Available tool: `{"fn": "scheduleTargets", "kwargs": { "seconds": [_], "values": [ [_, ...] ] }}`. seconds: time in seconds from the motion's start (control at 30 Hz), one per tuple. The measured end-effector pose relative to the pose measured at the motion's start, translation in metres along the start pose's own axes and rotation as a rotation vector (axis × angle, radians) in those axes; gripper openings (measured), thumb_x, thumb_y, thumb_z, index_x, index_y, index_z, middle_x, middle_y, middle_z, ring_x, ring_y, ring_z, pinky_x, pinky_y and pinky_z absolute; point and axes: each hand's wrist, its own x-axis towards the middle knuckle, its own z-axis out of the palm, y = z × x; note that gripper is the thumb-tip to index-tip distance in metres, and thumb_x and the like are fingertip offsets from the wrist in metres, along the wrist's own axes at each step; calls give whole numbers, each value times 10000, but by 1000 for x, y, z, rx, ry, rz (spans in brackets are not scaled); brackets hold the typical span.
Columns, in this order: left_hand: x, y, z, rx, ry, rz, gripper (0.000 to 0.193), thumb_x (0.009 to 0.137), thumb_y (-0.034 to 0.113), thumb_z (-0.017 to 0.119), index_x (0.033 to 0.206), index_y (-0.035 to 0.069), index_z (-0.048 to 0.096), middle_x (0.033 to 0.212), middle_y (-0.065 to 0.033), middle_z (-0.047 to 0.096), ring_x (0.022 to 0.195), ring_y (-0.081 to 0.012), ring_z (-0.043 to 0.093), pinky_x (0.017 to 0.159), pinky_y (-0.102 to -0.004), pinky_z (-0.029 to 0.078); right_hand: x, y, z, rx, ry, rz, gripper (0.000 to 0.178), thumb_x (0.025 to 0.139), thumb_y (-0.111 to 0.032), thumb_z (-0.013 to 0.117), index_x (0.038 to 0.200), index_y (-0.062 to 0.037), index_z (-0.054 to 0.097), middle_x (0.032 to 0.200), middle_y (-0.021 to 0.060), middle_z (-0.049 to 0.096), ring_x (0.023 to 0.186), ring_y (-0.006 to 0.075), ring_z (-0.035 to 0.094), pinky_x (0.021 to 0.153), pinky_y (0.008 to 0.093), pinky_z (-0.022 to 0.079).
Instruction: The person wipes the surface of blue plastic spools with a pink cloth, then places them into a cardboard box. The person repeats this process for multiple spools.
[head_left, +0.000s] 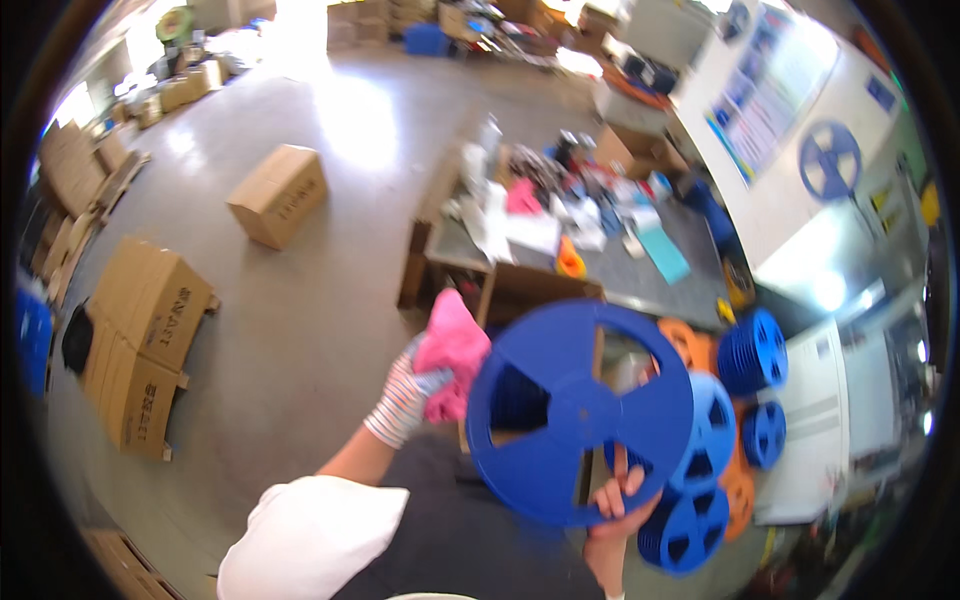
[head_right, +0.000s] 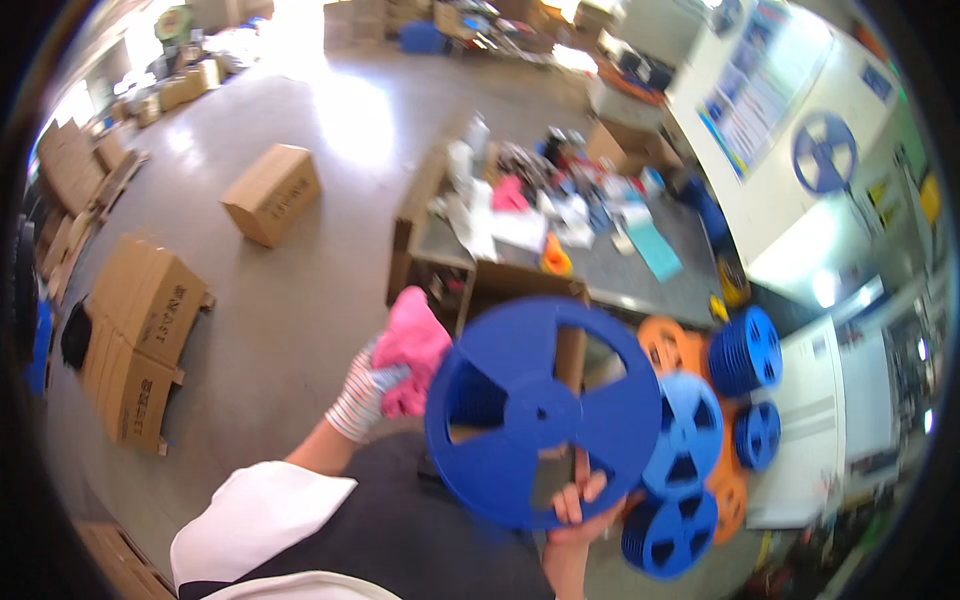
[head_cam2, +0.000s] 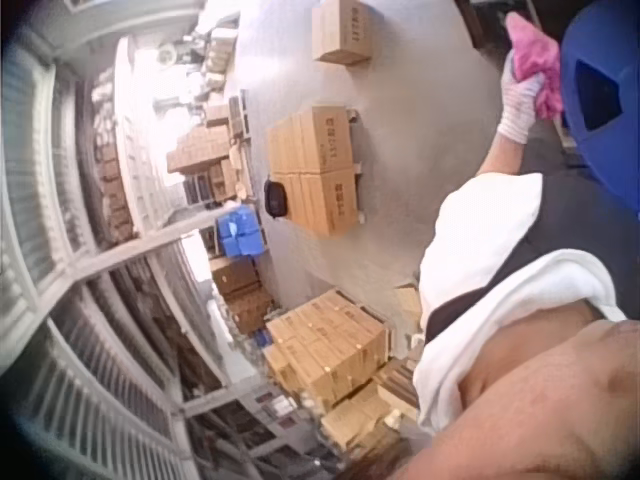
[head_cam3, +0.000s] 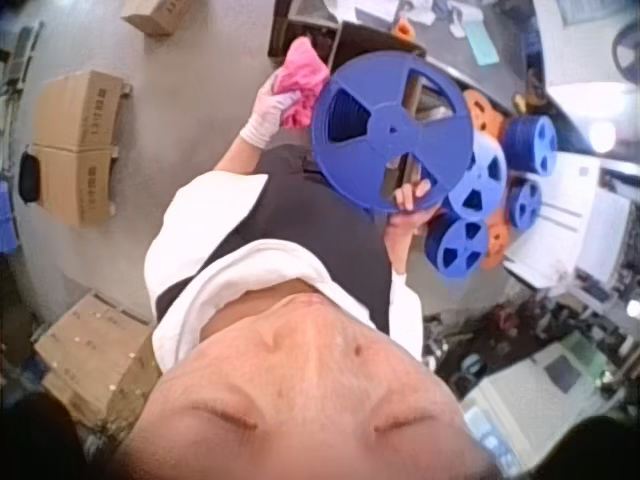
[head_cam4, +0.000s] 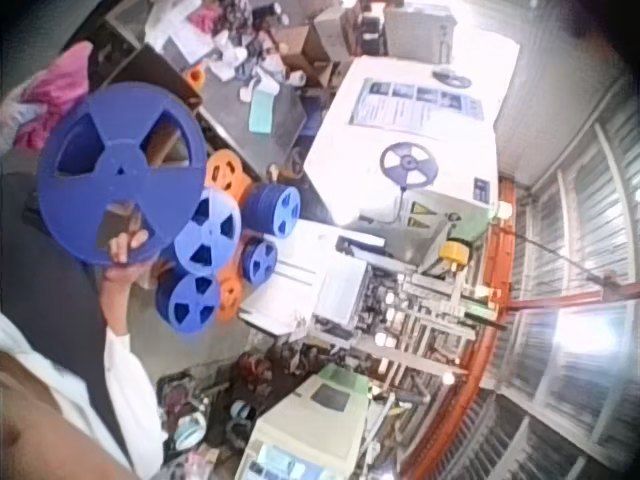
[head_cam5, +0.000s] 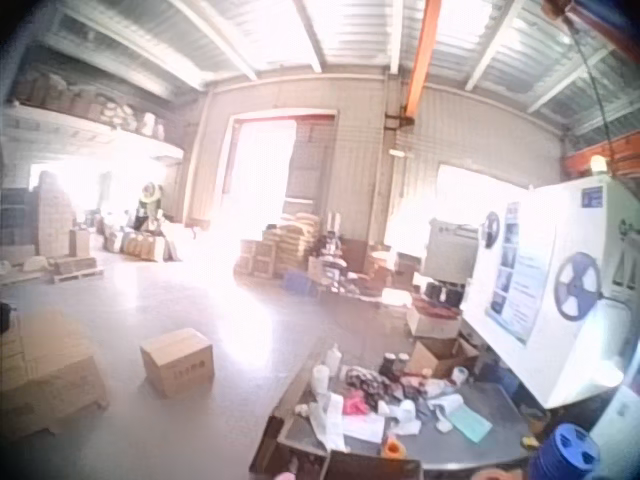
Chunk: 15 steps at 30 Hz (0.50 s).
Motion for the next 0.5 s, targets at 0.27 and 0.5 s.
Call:
{"fn": "scheduleTargets", "kwargs": {
  "seconds": [0.27,0.5],
  "values": [
    [-16,-14,27,36,-91,-24,547,819,-14,698,1341,10,536,1233,-94,641,1131,-203,623,1012,-356,495,-21,-23,1,75,93,-40,601,1005,-545,407,763,-3,497,1574,215,328,460,126,458,460,273,349],
    [-13,-30,39,283,-124,21,532,838,51,695,1342,-2,536,1162,-102,670,1057,-180,647,954,-332,514,-45,-28,3,-28,198,-76,514,1019,-465,409,792,-9,478,1592,220,281,457,114,462,444,263,339]
  ]
}}
